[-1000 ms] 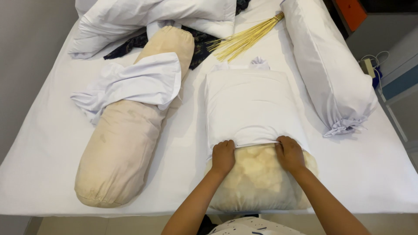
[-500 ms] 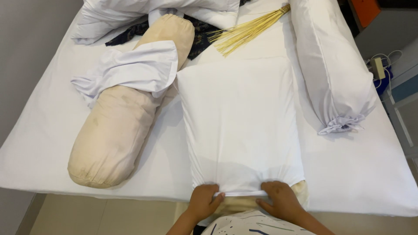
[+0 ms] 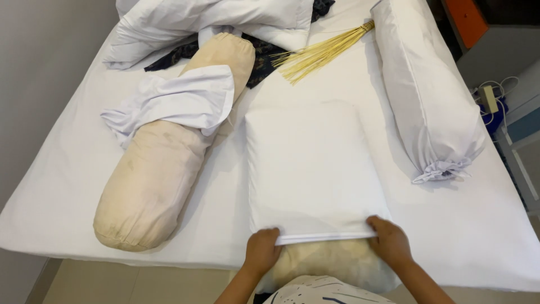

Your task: The person puts a white pillowcase onto a beige pillow on a bed. They unfold the pillowcase, place the pillow inside, and repeatedly pull and smooth the fabric to fit it snugly around the pillow.

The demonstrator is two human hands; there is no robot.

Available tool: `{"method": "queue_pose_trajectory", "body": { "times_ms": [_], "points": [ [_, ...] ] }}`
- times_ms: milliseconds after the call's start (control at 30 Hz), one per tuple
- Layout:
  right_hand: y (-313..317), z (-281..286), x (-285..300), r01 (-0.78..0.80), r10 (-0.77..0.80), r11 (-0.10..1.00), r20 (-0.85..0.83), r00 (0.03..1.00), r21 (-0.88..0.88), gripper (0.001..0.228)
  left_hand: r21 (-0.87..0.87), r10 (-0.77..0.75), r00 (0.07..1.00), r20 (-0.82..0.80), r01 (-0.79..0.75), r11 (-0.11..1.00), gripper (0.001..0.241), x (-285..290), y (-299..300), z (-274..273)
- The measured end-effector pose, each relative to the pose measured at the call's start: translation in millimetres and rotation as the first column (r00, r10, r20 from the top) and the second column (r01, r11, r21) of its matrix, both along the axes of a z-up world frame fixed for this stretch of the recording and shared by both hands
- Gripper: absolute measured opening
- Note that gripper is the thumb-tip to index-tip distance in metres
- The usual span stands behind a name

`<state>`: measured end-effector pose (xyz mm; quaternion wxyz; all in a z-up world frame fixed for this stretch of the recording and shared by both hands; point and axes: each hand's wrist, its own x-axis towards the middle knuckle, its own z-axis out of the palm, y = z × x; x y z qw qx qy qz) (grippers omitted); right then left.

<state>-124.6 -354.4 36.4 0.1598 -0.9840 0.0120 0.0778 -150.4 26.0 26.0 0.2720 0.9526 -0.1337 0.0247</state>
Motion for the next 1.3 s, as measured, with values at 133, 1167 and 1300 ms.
{"method": "queue_pose_trajectory", "body": {
  "times_ms": [133, 1167, 1300],
  "points": [
    [-14.4, 6.7, 44.3, 0.406, -0.406, 0.906, -0.026, 0.914, 0.121, 0.046, 0.136, 0.165, 0.983, 0.074, -0.174, 0.975, 0.034, 45.8, 14.9, -13.8],
    [105.3, 66.7, 23.1, 0.384, -0.371, 0.916, -0.122, 0.921, 0.114, 0.048, -0.120, -0.411, 0.894, -0.180, 0.395, 0.911, 0.066, 132.9, 83.9, 56.6],
    [85.8, 30.9, -19.9, 0.271, -0.258, 0.963, -0.327, 0.909, -0.006, 0.053, -0.122, -0.450, 0.813, -0.369, 0.437, 0.891, 0.074, 102.5, 95.7, 41.5]
  ]
}}
